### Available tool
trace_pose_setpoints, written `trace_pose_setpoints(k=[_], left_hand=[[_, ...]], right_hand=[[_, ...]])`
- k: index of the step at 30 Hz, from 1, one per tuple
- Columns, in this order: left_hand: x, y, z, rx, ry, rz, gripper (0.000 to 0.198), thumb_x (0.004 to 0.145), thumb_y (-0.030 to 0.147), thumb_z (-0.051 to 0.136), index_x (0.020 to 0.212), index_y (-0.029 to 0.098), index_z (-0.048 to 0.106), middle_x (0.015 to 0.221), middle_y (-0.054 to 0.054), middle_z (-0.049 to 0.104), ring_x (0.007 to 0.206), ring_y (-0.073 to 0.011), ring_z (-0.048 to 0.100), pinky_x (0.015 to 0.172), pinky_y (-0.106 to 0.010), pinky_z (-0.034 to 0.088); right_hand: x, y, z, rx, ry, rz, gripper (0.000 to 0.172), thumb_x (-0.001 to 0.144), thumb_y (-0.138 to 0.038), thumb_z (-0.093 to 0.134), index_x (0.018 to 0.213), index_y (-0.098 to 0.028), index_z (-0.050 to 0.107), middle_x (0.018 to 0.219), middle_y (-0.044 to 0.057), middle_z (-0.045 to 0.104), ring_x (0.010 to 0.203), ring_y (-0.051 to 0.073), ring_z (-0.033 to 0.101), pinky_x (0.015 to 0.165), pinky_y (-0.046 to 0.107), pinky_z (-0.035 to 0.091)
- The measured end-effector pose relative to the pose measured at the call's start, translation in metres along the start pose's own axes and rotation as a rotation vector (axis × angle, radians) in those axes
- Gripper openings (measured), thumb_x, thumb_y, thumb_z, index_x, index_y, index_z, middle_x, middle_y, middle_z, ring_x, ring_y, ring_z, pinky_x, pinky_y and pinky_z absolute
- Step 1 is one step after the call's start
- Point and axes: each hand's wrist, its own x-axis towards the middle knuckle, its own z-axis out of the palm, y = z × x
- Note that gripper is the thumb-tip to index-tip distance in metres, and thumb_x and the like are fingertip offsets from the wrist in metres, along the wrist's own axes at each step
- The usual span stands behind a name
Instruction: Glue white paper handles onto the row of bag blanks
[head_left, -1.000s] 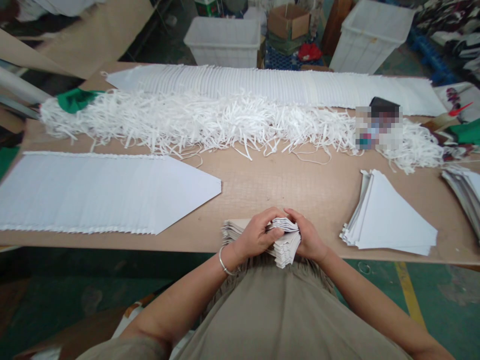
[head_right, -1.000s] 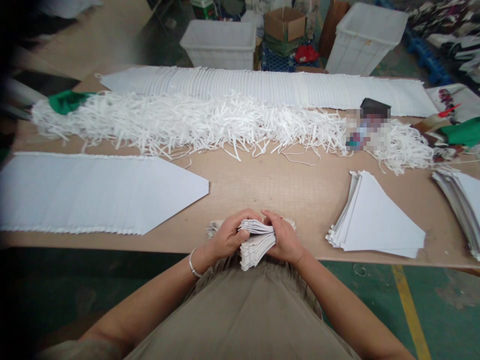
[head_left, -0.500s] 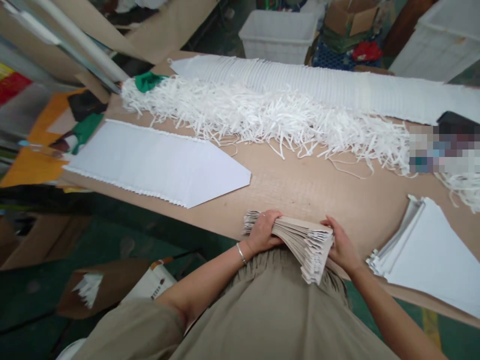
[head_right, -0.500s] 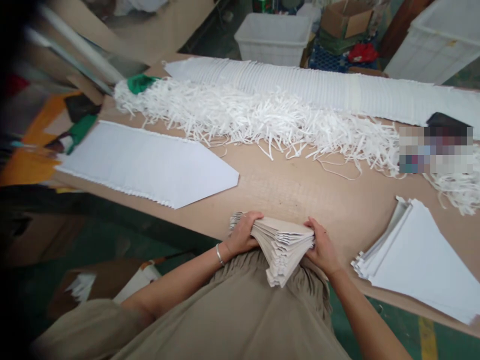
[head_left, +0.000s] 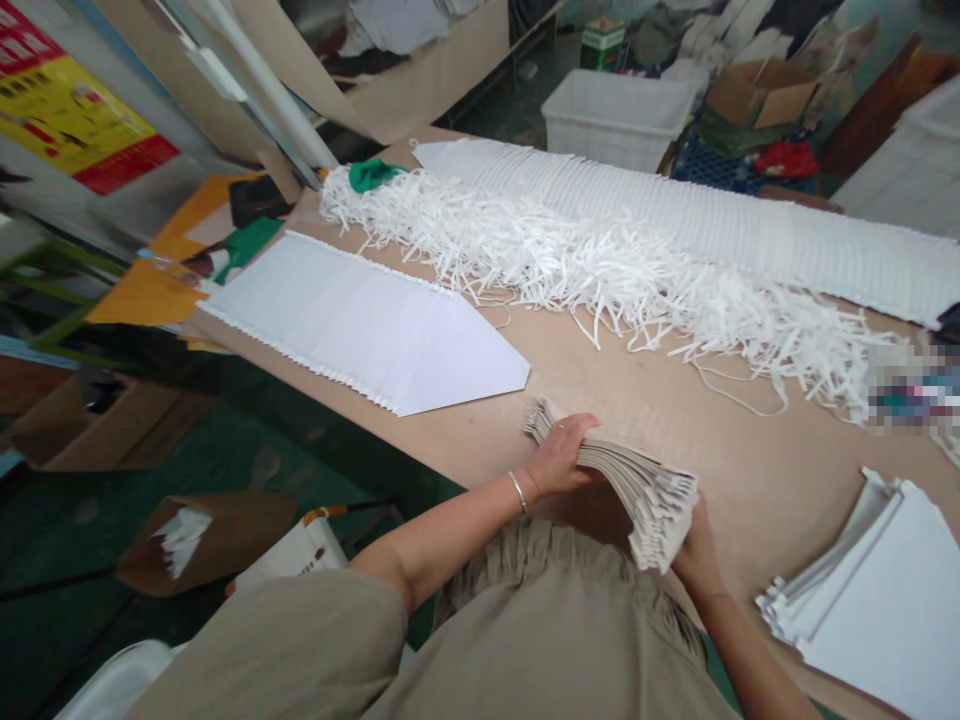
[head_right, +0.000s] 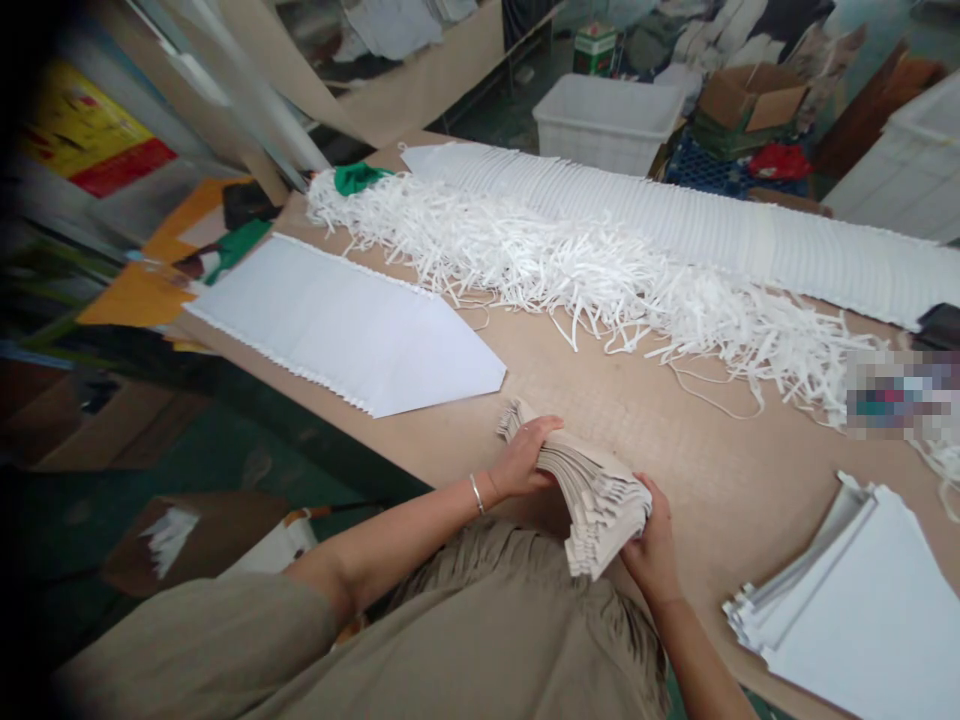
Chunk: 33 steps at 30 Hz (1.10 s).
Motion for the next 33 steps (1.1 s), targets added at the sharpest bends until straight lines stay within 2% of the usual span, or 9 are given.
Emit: trace_pose_setpoints(k=[3,6,9,12,17,19,24,27,33], left_hand=[[0.011,-0.019,0.004,0.015,-0.076,-0.047,0.051,0.075,0.033,0.074,0.119,0.018,0.054,0.121,-0.017,0.064,0.118,-0.0318,0.061,0.102,-0.049,0.048],[0.016,-0.018,-0.001,0.029,-0.066,-0.077,0.036,0.077,0.026,0.071,0.109,0.018,0.056,0.107,-0.012,0.068,0.101,-0.0280,0.066,0.092,-0.043,0.053],[0.007,-0.010,-0.013,-0.002,-0.039,-0.073,0.047,0.075,0.034,0.076,0.115,0.019,0.056,0.109,-0.011,0.067,0.102,-0.0273,0.066,0.093,-0.042,0.053],[-0.004,-0.012,-0.019,-0.040,-0.064,-0.084,0.069,0.069,0.047,0.084,0.125,0.019,0.054,0.121,-0.014,0.064,0.113,-0.0295,0.063,0.098,-0.044,0.051],[-0.006,-0.021,-0.015,-0.013,-0.082,-0.164,0.042,0.081,0.053,0.073,0.103,0.019,0.063,0.095,-0.008,0.070,0.089,-0.0259,0.068,0.083,-0.040,0.055],[-0.009,-0.020,-0.018,-0.018,-0.060,-0.143,0.046,0.080,0.054,0.074,0.107,0.019,0.063,0.098,-0.009,0.070,0.092,-0.0258,0.069,0.084,-0.040,0.055],[-0.020,-0.020,-0.025,-0.075,-0.080,-0.062,0.069,0.074,0.045,0.079,0.131,0.016,0.053,0.127,-0.015,0.063,0.118,-0.0291,0.063,0.101,-0.045,0.051],[-0.019,-0.024,-0.025,-0.089,-0.097,-0.101,0.063,0.077,0.043,0.076,0.130,0.017,0.053,0.126,-0.014,0.064,0.116,-0.0289,0.064,0.101,-0.045,0.051],[-0.013,-0.025,-0.029,-0.070,-0.242,-0.164,0.060,0.077,0.047,0.078,0.126,0.019,0.057,0.119,-0.011,0.068,0.109,-0.0278,0.066,0.095,-0.040,0.052]], right_hand=[[0.015,0.005,0.006,0.009,0.046,0.054,0.050,0.086,-0.038,0.062,0.132,-0.021,0.052,0.124,0.016,0.061,0.114,0.036,0.061,0.098,0.062,0.050],[0.021,0.001,-0.007,0.019,0.051,0.076,0.042,0.087,-0.038,0.061,0.126,-0.023,0.056,0.117,0.014,0.065,0.107,0.034,0.065,0.091,0.055,0.055],[0.018,-0.007,-0.020,-0.004,-0.013,0.045,0.053,0.084,-0.038,0.066,0.133,-0.023,0.054,0.126,0.015,0.063,0.113,0.034,0.063,0.094,0.053,0.055],[0.015,-0.012,-0.012,0.000,-0.074,0.015,0.064,0.081,-0.039,0.070,0.138,-0.019,0.048,0.132,0.016,0.060,0.120,0.035,0.060,0.102,0.057,0.050],[0.021,-0.022,0.008,0.034,-0.027,0.097,0.049,0.084,-0.041,0.068,0.126,-0.020,0.054,0.114,0.011,0.066,0.102,0.030,0.065,0.089,0.049,0.057],[0.020,-0.025,0.006,0.042,-0.022,0.120,0.048,0.084,-0.040,0.070,0.125,-0.021,0.054,0.110,0.008,0.066,0.098,0.027,0.065,0.085,0.045,0.058],[0.010,-0.020,0.010,0.127,-0.093,0.109,0.054,0.080,-0.031,0.069,0.129,-0.019,0.051,0.120,0.011,0.063,0.108,0.026,0.063,0.095,0.045,0.055],[0.008,-0.013,0.015,0.128,-0.094,0.118,0.050,0.080,-0.029,0.067,0.127,-0.019,0.053,0.120,0.012,0.063,0.110,0.027,0.062,0.098,0.046,0.053],[0.007,-0.003,0.009,0.061,-0.142,0.143,0.067,0.077,-0.038,0.073,0.137,-0.020,0.048,0.131,0.013,0.061,0.119,0.030,0.059,0.105,0.047,0.049]])
